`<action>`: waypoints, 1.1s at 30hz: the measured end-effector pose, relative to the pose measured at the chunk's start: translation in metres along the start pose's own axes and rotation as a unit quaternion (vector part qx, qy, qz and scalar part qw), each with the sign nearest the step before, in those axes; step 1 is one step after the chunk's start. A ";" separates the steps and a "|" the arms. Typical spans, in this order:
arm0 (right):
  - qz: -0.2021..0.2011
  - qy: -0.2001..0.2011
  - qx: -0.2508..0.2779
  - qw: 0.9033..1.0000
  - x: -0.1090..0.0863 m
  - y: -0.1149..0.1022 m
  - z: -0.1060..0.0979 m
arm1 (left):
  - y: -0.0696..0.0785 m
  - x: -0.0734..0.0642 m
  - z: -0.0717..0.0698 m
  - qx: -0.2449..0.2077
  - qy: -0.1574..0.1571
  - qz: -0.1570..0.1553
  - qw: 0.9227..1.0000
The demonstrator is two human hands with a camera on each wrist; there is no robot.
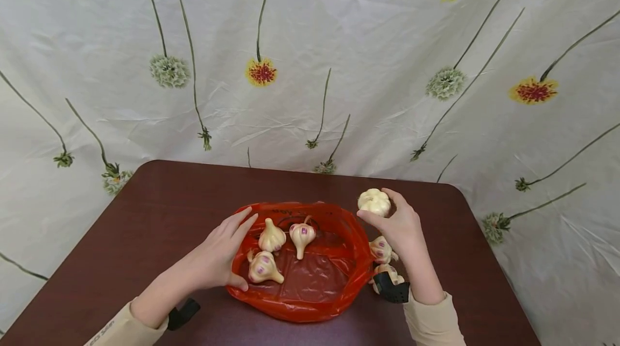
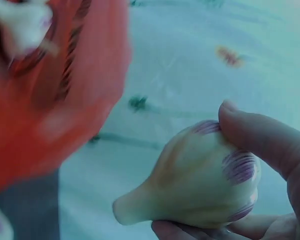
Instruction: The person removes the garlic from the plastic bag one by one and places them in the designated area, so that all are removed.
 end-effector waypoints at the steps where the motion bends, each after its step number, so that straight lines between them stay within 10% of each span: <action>1: 0.010 0.004 -0.004 1.000 0.001 0.006 -0.002 | 0.000 0.000 0.000 0.000 0.001 0.000 1.000; 33: 0.126 -0.036 -0.068 0.989 0.022 0.136 0.006 | -0.001 -0.001 0.001 -0.008 -0.005 -0.003 1.000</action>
Point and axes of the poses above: each hand's wrist, its own x-axis towards the middle knuckle, its own z-axis out of the palm, y = z × x, the point moved 4 cm from there along x, towards the middle knuckle, and after that the axes turned 13 degrees about -y, right-handed, at the moved point
